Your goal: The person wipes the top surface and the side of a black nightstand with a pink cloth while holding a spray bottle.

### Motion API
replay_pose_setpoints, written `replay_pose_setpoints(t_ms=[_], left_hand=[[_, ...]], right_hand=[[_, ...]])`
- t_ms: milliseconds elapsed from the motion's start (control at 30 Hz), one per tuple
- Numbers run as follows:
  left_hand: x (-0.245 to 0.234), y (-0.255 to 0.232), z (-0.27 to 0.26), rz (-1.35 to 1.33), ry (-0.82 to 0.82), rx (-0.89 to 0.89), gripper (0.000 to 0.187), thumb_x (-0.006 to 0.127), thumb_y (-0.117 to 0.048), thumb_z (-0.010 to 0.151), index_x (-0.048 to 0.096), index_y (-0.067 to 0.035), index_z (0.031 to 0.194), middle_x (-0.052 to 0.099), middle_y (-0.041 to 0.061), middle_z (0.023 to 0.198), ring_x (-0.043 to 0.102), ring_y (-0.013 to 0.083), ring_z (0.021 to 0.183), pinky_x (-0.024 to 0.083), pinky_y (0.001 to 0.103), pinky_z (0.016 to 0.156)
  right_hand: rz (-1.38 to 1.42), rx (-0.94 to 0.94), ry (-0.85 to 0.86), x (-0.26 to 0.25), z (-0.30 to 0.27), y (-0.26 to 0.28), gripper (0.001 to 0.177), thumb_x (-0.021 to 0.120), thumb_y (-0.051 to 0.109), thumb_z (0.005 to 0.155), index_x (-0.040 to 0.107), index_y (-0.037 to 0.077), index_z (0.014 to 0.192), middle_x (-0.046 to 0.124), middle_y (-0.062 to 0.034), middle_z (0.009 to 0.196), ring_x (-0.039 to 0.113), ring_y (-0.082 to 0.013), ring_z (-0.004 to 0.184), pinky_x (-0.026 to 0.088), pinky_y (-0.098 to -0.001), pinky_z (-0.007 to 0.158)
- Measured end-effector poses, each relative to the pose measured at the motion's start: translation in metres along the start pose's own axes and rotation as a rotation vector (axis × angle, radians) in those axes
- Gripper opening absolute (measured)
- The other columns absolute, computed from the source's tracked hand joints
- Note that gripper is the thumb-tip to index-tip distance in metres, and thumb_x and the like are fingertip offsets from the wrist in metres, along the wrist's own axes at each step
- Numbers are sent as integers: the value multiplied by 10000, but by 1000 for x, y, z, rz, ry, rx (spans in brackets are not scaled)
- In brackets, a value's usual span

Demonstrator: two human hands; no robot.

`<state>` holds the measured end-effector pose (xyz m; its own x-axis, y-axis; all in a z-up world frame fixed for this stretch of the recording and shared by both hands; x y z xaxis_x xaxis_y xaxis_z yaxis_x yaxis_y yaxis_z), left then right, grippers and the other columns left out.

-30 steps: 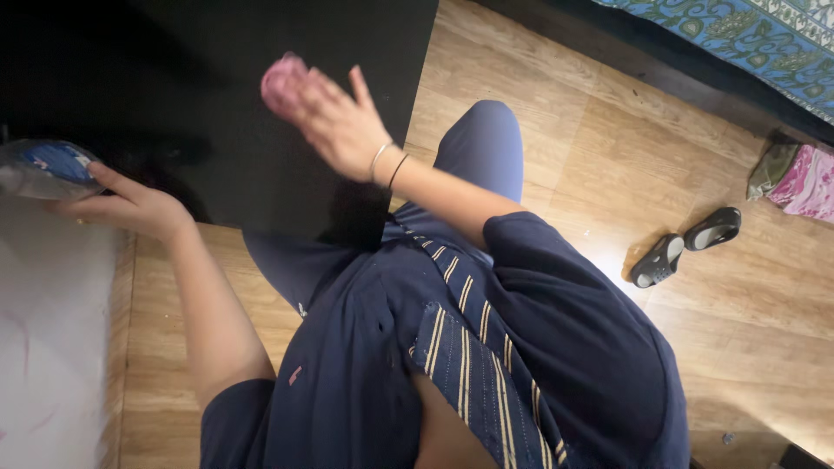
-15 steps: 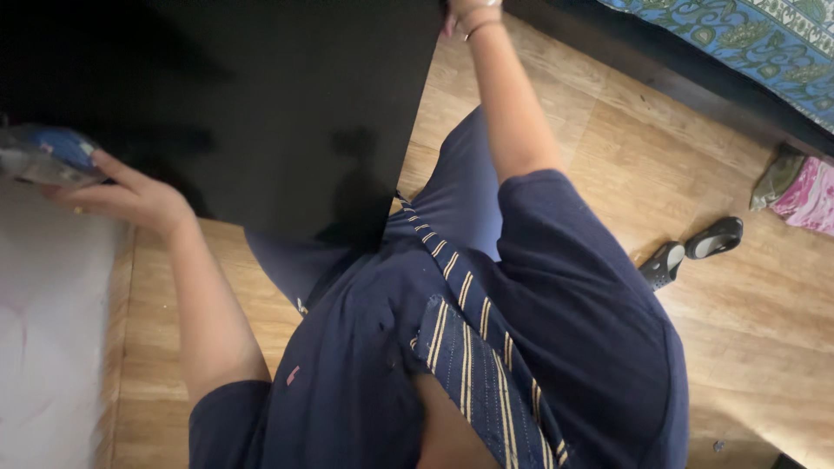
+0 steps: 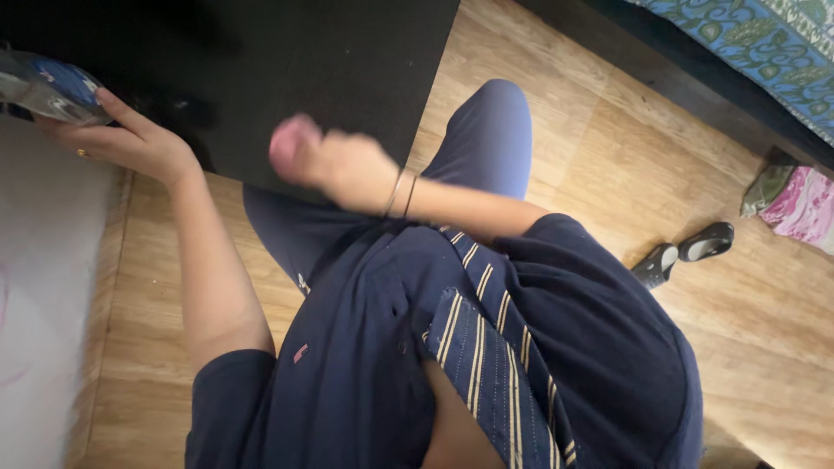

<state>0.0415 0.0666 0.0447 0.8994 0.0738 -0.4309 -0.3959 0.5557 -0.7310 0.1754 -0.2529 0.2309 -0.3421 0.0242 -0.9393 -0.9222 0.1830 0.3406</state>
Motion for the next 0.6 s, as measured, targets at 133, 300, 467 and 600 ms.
replay_pose_setpoints(t_ms=[133,300,467,600], left_hand=[[-2,12,-5,17,-24,-3,721,547,-374,1215,79,-6,1621,357,238,1622,466,331,1531,396,417,1212],[-4,19,-8,-78,17,-82,701,526,-351,1202,79,8,1606,464,206,1523,532,290,1430,462,386,1151],[-6,20,-10,-126,28,-95,691,530,-331,1200,82,14,1597,457,212,1491,545,275,1412,483,370,1135],[-7,24,-15,2,51,-81,755,546,-316,1239,1,32,1628,382,241,1608,456,290,1471,402,391,1214]], right_hand=[[9,-247,-165,23,-31,21,614,614,189,976,467,152,1571,358,-65,1658,436,-303,1538,338,-589,1245],[-21,125,-100,35,-39,-68,726,653,200,922,405,179,1603,272,-62,1693,203,-326,1575,102,-715,1205],[-165,332,-214,5,-24,-165,727,672,210,989,350,134,1638,263,-117,1701,221,-345,1580,93,-732,1204],[-177,455,-445,-2,-16,-261,260,683,207,982,701,133,1230,696,-128,1183,612,-348,1149,417,-594,990]])
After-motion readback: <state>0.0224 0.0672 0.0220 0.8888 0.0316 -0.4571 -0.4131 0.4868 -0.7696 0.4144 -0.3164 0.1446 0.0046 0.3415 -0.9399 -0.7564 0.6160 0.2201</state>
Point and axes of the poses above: each hand's wrist, its own z-axis towards the middle knuckle, its own x-axis out of the palm, y = z × x, the point moved 8 cm from there along z, towards the middle knuckle
